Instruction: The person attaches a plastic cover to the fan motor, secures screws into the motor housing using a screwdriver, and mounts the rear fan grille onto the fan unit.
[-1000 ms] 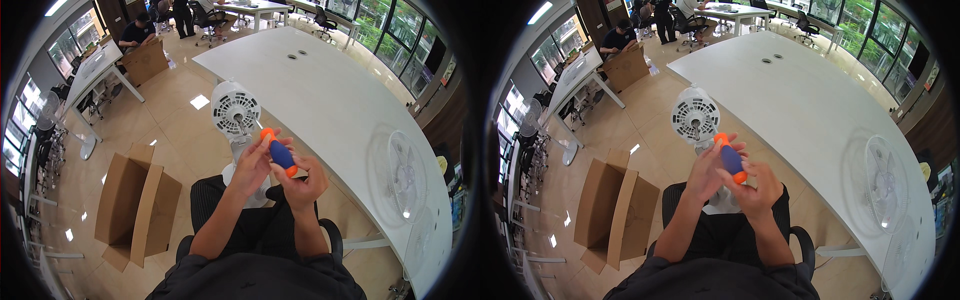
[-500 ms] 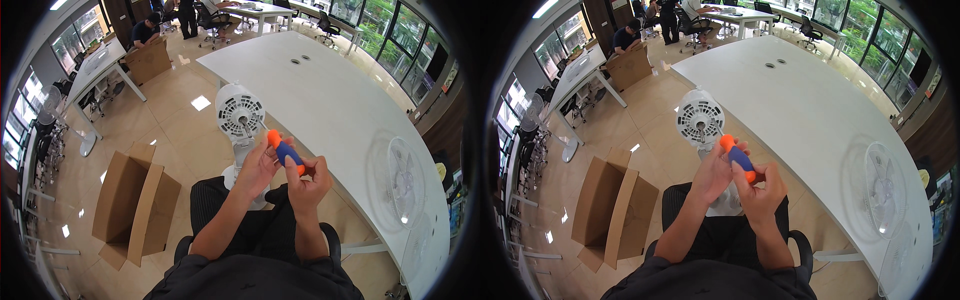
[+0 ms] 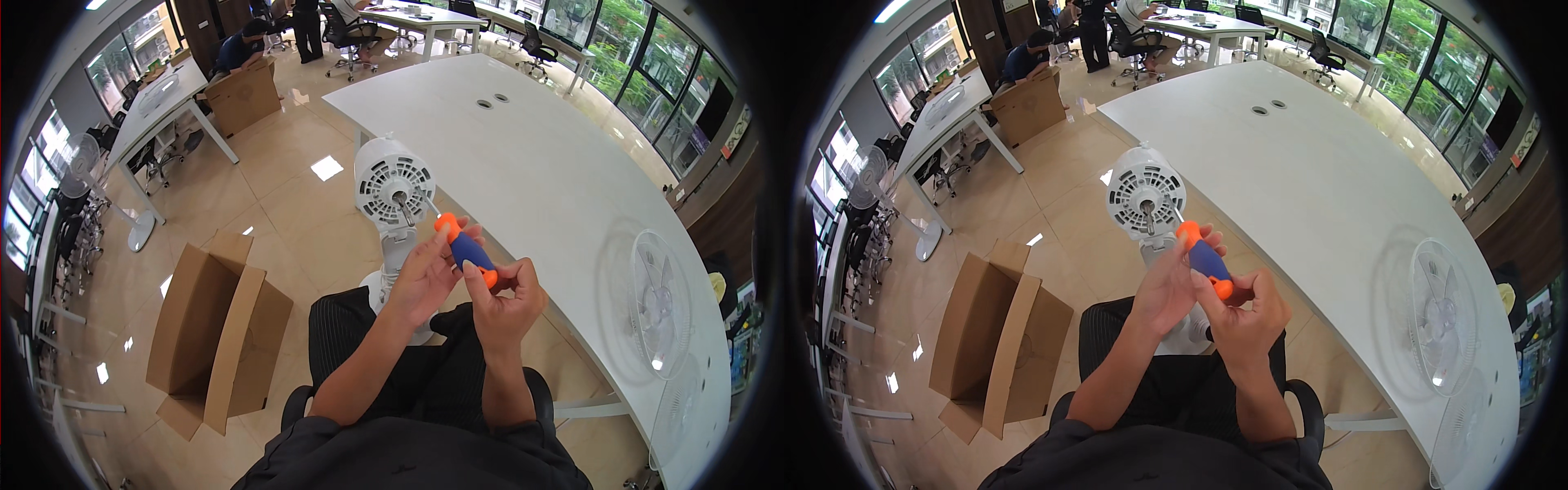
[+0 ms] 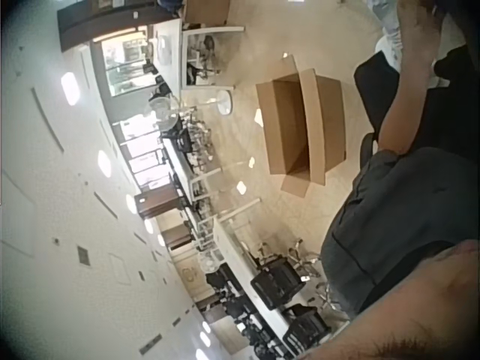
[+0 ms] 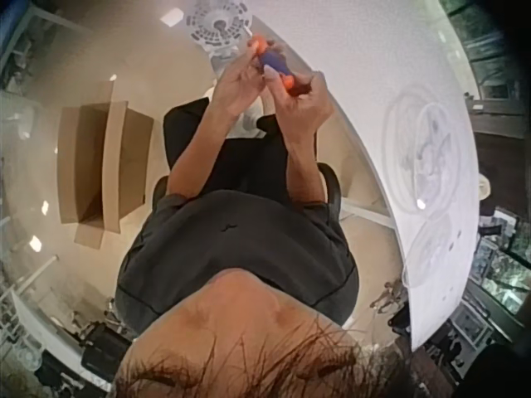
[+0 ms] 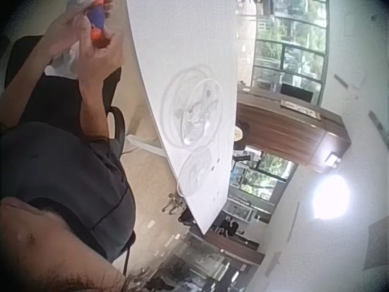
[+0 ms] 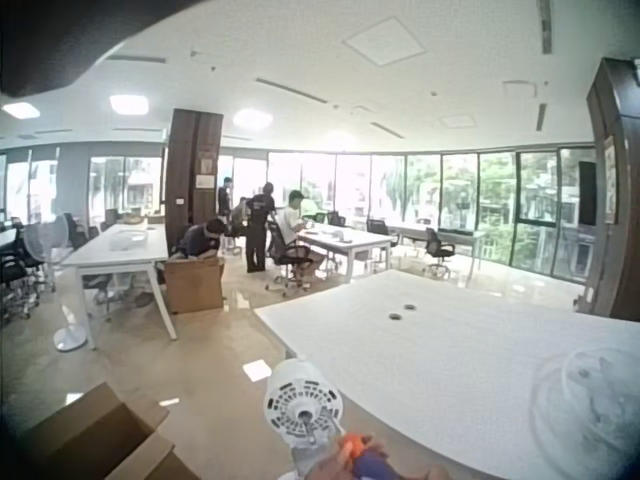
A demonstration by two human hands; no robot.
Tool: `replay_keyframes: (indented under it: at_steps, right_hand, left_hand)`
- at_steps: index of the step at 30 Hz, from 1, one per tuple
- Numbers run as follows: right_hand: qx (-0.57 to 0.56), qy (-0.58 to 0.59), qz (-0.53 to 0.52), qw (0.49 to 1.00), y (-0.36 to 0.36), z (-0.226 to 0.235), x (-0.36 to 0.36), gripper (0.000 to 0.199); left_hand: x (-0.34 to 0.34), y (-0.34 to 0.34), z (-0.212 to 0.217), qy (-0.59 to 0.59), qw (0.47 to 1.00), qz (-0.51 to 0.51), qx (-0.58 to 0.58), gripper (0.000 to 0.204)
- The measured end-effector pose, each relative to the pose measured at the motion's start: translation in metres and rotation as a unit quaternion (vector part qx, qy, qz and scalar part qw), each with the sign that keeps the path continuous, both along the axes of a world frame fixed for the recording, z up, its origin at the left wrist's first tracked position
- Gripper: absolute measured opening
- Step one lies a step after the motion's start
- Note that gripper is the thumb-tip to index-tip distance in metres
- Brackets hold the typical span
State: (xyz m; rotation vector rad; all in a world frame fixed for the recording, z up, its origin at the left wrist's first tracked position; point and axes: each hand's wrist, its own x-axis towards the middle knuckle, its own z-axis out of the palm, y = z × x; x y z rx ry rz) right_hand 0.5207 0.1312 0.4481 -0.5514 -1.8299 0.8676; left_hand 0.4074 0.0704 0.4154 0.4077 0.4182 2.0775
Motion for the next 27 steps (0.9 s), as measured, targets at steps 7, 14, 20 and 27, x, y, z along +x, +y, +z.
replay_keyframes:
  at_steps: [7,14,20,27]
  right_hand:
    - [0.234,0.058,-0.006,0.97,0.007,0.014,-0.004,0.033]
    - [0.041,-0.009,0.007,0.999,-0.003,0.003,0.001,0.034]
    - [0.164,0.005,0.029,0.986,-0.003,0.021,0.001,0.035]
    - [0.222,0.014,0.072,0.972,0.003,0.014,0.001,0.041]
  left_hand:
    - [-0.002,0.004,-0.013,-0.005,0.999,0.017,-0.038,0.035]
    - [0.004,0.001,0.0,-0.009,1.0,-0.012,0.01,0.04]
    - [0.001,0.007,-0.009,-0.01,0.999,0.006,0.032,0.039]
    - [0.006,0.006,-0.002,-0.056,0.998,0.029,0.028,0.037]
